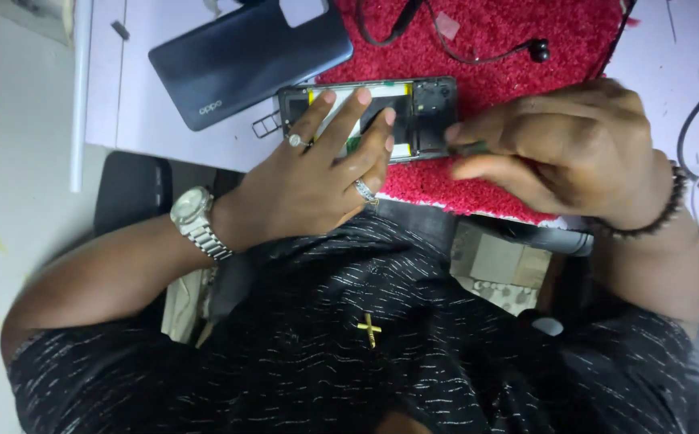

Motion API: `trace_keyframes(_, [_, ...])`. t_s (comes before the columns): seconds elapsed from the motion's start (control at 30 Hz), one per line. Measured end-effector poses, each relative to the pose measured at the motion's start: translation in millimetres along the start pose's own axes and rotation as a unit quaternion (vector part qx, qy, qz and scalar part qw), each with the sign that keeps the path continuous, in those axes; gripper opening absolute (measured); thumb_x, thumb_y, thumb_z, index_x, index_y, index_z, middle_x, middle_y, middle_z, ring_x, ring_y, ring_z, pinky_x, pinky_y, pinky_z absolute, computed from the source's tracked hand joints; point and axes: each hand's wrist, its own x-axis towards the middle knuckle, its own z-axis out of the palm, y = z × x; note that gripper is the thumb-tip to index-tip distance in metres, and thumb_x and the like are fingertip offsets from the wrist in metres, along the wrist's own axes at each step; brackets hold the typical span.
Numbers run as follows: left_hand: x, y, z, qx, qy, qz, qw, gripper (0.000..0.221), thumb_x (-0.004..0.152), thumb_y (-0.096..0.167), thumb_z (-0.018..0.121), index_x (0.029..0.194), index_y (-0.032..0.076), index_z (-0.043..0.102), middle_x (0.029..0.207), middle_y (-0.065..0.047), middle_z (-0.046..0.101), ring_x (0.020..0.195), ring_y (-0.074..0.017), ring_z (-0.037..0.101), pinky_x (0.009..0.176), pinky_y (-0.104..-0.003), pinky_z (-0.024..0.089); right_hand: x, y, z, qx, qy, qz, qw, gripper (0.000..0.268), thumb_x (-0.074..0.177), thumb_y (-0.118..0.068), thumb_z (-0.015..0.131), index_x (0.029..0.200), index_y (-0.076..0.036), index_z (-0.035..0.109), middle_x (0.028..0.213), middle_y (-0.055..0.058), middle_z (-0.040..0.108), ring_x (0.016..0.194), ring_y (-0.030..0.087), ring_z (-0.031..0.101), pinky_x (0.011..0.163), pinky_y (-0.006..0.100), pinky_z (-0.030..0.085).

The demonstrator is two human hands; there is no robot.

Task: Repairing the internal chassis and components of a smartphone using a precision screwdriver and then testing the screen.

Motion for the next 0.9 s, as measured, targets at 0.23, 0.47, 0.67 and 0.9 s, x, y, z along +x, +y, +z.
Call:
trace_keyframes(0.23, [-3,3,5,-0.014,0.014,-0.012,1.000,0.038,0.120,0.045,0.060,0.140,0.016,0.074,0.157,-0.016,0.063,0.146,-0.0481,0.050,0.129,-0.061,0.030,0,5,-7,0.113,-0.118,-0.049,0.985,0.022,0.108,-0.009,0.050,0.110,0.008,0.065,0.136,0.025,0.074,0.110,0.042,0.082,0.080,0.044,0.073])
trace_keyframes(0.47, [-3,0,6,-0.017,0.018,0.002,1.000,0.038,0.123,0.040,0.056,0.143,0.011,0.071,0.157,-0.019,0.061,0.146,-0.0510,0.047,0.128,-0.063,0.031,6,2,-9,0.085,-0.079,-0.006,0.993,0.020,0.102,-0.017,0.067,0.096,0.000,0.073,0.130,0.024,0.075,0.120,0.040,0.074,0.087,0.039,0.069])
trace_keyframes(0.67, [-2,1,5,-0.009,0.024,-0.007,1.000,0.038,0.122,0.041,0.056,0.139,0.013,0.074,0.155,-0.015,0.065,0.145,-0.0477,0.051,0.128,-0.061,0.031,4,4,-3,0.057,-0.048,-0.009,0.997,0.025,0.102,-0.023,0.071,0.097,0.002,0.072,0.119,0.019,0.081,0.086,0.028,0.076,0.063,0.037,0.064])
trace_keyframes(0.9, [-2,-1,4,-0.020,0.006,-0.001,1.000,0.039,0.121,0.039,0.054,0.145,0.012,0.070,0.155,-0.016,0.063,0.143,-0.0474,0.054,0.125,-0.061,0.034,-20,8,11,-0.101,0.012,0.070,0.992,0.050,0.113,-0.037,0.080,0.075,-0.005,0.074,0.063,0.005,0.064,0.052,0.019,0.059,0.050,0.033,0.043])
